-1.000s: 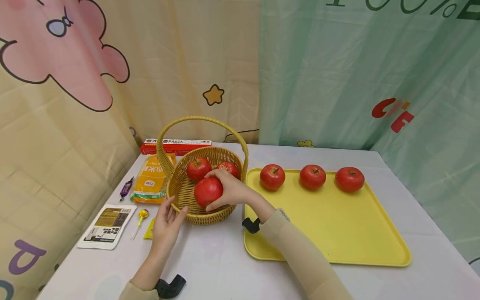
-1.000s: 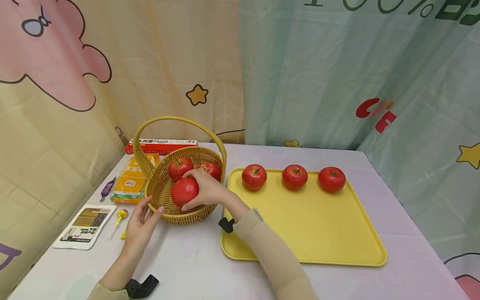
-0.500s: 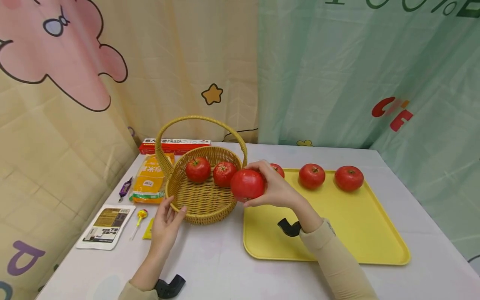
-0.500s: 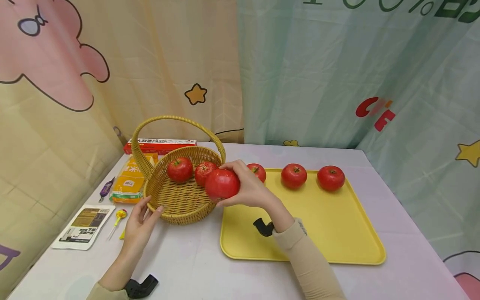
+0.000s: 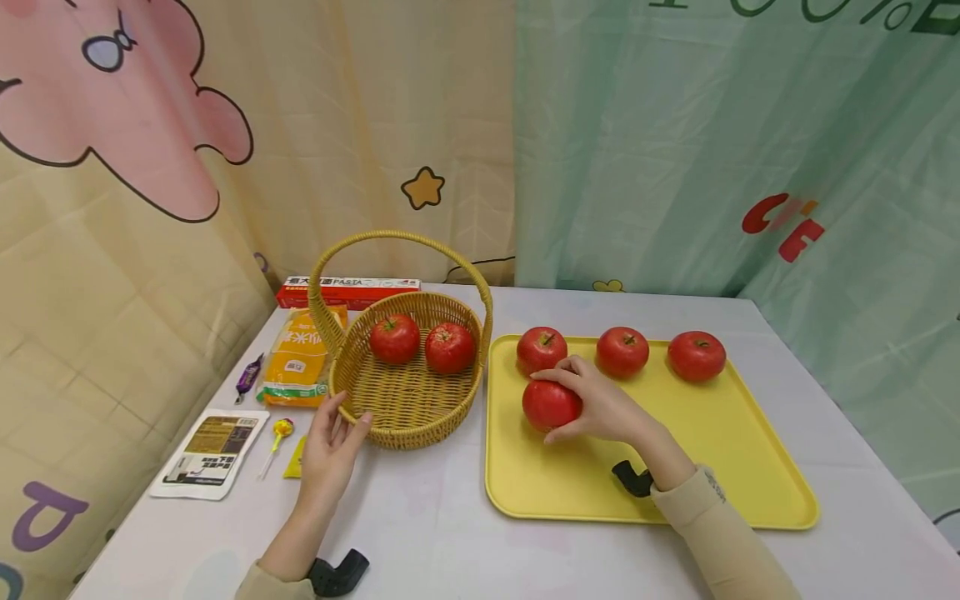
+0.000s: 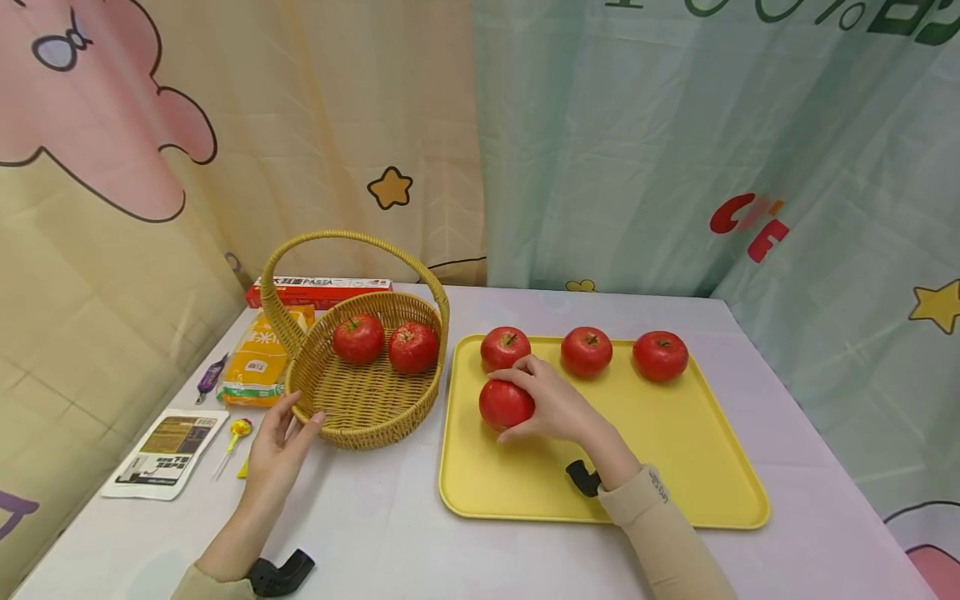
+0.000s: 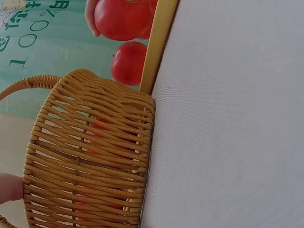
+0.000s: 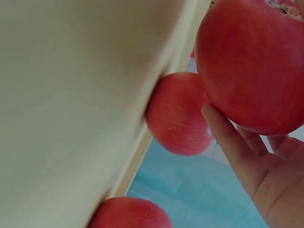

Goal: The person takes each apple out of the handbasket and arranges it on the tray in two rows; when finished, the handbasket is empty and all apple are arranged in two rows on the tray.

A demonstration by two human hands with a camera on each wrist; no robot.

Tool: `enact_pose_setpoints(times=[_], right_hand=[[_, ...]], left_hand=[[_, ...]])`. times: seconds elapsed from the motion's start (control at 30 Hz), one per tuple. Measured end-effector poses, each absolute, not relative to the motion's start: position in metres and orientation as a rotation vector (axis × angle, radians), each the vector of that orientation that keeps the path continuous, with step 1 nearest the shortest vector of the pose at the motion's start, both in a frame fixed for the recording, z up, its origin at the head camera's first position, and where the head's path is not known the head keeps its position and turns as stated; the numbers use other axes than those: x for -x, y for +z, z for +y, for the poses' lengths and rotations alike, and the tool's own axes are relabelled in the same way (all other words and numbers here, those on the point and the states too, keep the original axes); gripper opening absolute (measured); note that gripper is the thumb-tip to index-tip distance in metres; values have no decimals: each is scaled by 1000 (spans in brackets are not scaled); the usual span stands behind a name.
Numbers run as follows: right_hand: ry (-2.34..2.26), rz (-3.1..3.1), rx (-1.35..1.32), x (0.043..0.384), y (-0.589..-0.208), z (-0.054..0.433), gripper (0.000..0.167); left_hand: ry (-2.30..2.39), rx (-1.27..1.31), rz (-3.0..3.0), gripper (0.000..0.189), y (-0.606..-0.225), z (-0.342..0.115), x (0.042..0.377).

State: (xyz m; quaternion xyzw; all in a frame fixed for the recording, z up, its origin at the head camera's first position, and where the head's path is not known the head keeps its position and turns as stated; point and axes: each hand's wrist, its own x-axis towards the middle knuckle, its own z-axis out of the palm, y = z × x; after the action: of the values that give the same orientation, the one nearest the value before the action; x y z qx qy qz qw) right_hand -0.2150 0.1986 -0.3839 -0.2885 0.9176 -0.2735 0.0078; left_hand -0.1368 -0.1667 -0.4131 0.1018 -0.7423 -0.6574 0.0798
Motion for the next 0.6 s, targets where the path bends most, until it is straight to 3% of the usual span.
enact_pose_setpoints(times=[0.3,0.6], right_hand=[[-626,2957,1063,215,-398,197,72],[-752,2870,1043,203,-393,201,49]], left_hand=[[-1994,-294,-2203,64,-414,-166,137],[-1999,-290,-2190,63,-414,-167,136]])
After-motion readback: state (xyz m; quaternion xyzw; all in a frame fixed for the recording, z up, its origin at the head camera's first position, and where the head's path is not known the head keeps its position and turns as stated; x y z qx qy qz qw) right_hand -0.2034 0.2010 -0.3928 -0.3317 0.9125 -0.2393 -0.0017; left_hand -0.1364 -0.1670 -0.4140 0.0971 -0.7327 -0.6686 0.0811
